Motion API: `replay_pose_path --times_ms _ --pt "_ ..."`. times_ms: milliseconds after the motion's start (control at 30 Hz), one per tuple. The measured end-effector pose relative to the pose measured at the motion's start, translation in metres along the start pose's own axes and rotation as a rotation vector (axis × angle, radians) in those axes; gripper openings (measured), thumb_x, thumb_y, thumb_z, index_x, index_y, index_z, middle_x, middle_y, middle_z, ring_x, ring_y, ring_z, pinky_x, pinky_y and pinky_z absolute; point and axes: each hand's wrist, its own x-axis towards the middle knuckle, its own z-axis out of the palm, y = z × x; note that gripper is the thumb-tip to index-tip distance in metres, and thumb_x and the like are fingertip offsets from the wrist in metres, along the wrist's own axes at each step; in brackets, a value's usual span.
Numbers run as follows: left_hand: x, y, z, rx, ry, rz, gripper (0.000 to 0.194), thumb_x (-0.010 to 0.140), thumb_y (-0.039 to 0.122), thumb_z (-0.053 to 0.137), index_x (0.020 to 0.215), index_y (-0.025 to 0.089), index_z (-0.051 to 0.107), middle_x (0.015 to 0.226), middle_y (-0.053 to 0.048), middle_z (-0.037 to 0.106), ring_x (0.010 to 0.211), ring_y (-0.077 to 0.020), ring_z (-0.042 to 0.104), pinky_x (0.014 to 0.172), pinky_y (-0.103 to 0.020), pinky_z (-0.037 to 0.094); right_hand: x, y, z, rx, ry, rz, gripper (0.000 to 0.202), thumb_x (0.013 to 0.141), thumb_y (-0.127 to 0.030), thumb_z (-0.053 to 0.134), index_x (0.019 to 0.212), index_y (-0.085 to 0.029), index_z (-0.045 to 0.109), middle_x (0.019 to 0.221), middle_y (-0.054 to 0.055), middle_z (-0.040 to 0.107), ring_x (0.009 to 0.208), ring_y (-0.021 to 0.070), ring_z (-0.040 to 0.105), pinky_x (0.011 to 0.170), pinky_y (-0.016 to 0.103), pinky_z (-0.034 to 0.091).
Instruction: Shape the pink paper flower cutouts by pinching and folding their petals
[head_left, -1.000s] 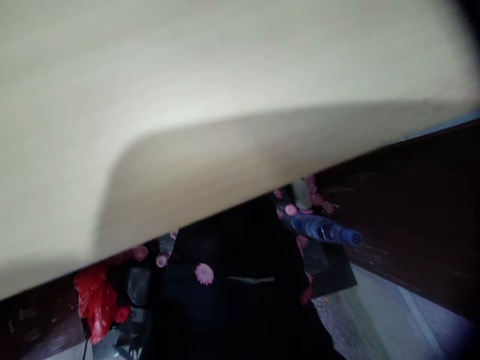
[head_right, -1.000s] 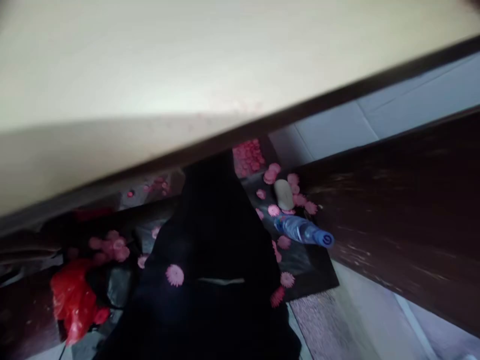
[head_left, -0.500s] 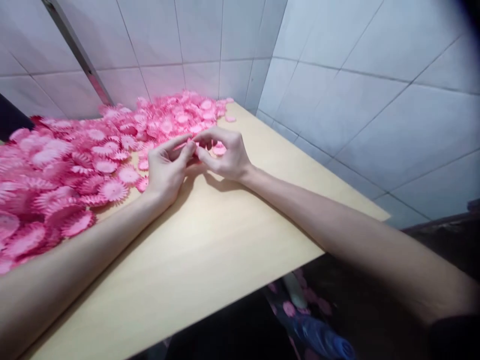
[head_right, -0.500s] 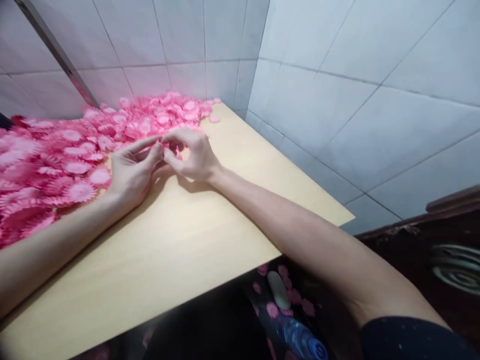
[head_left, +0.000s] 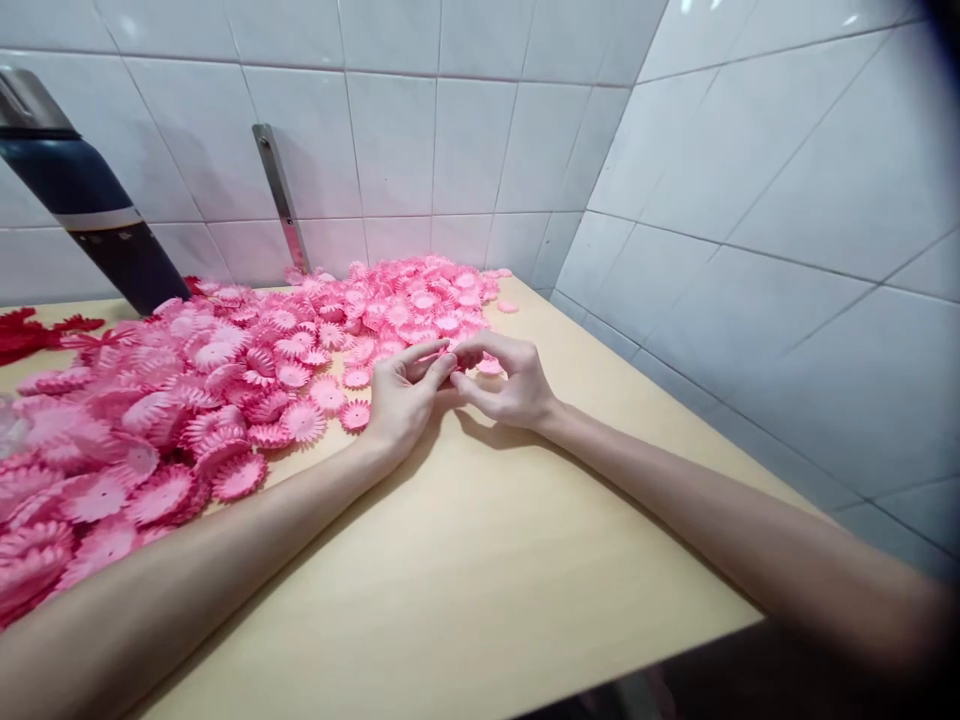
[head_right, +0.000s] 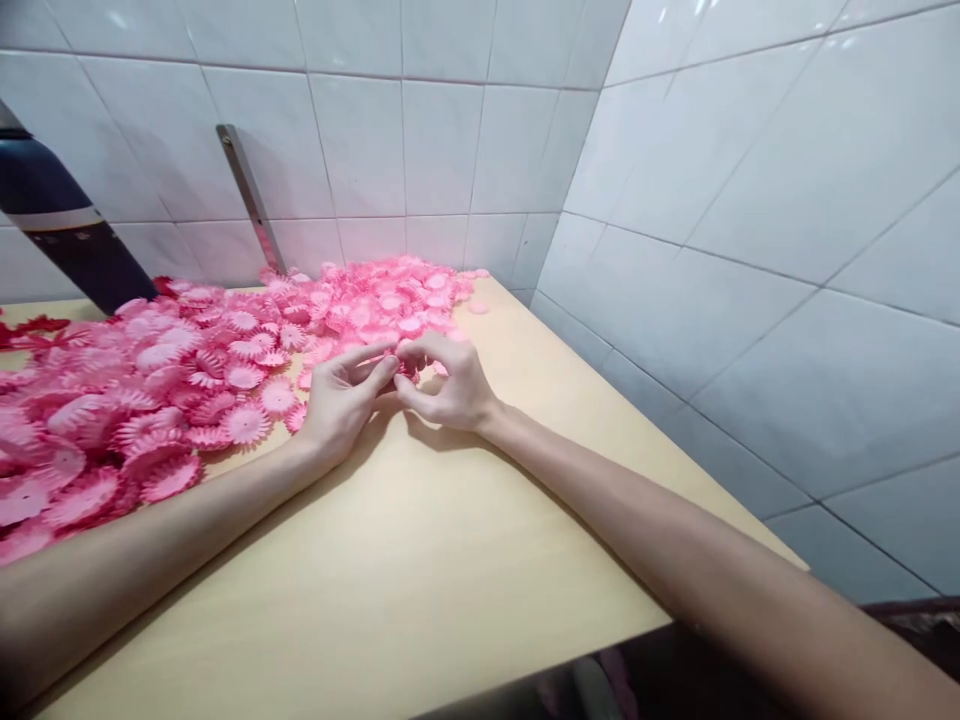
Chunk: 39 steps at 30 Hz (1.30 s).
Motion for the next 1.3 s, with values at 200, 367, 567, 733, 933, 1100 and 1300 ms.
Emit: replay_pose_path --times_ms 200,367,567,733,933,1100,1300 --pt "0.003 0.000 0.000 0.021 0.051 -0.064 0.049 0.071 0.032 0.077 0.113 0.012 0.064 0.101 -0.014 0.073 0.077 -0.0219 0.072 0.068 -0.034 0.060 -0.002 0.007 0.001 0.082 0.085 0.199 0.008 0.075 -0.015 0.064 0.083 -0.018 0.063 0.077 0.003 0.066 0.067 0.0152 0.060 0.065 0.031 0.050" --pt "0.001 0.001 0.001 0.044 0.082 -0.024 0.030 0.073 0.021 0.074 0.099 0.011 0.065 0.094 -0.010 0.070 0.069 -0.0187 0.071 0.065 -0.033 0.060 -0.002 0.010 -0.004 0.070 0.104 0.266 0.005 0.077 -0.016 0.063 0.083 -0.016 0.062 0.078 0.004 0.065 0.070 0.0153 0.060 0.066 0.030 0.048" --pt "0.000 0.004 0.003 0.141 0.110 -0.018 0.029 0.068 0.027 0.076 0.089 0.011 0.064 0.090 -0.009 0.068 0.068 -0.0180 0.068 0.055 -0.030 0.059 -0.001 0.005 -0.001 -0.011 0.139 0.290 0.005 0.076 -0.014 0.062 0.081 -0.017 0.060 0.071 0.001 0.061 0.063 0.0126 0.055 0.059 0.027 0.043" --pt "-0.001 0.006 0.004 0.159 0.133 0.033 0.029 0.069 0.023 0.075 0.092 0.013 0.062 0.085 -0.004 0.065 0.074 -0.0162 0.067 0.064 -0.028 0.058 -0.003 0.003 -0.001 0.043 0.113 0.300 0.006 0.079 -0.017 0.062 0.084 -0.018 0.059 0.075 0.001 0.061 0.067 0.0136 0.057 0.061 0.028 0.044" --pt "-0.001 0.004 0.004 0.166 0.058 0.006 0.027 0.075 0.019 0.067 0.101 0.014 0.063 0.090 -0.005 0.065 0.074 -0.0146 0.068 0.068 -0.029 0.058 -0.005 0.002 -0.007 0.123 0.063 0.230 0.007 0.079 -0.020 0.066 0.082 -0.019 0.059 0.076 0.001 0.061 0.069 0.0143 0.057 0.063 0.029 0.045" --pt "-0.001 0.004 0.003 0.255 0.117 0.066 0.014 0.072 0.016 0.066 0.085 0.015 0.063 0.086 -0.003 0.065 0.069 -0.0124 0.066 0.064 -0.025 0.055 -0.005 0.000 -0.004 0.042 0.077 0.193 0.007 0.077 -0.015 0.065 0.078 -0.018 0.058 0.070 0.000 0.059 0.061 0.0123 0.052 0.056 0.027 0.041" --pt "0.001 0.002 -0.001 0.337 0.187 0.092 0.008 0.069 0.012 0.064 0.076 0.014 0.062 0.078 -0.002 0.065 0.067 -0.0105 0.063 0.063 -0.021 0.052 -0.005 -0.006 0.000 -0.050 0.075 0.122 0.008 0.076 -0.012 0.061 0.079 -0.018 0.057 0.060 -0.004 0.053 0.053 0.0102 0.047 0.054 0.026 0.041"
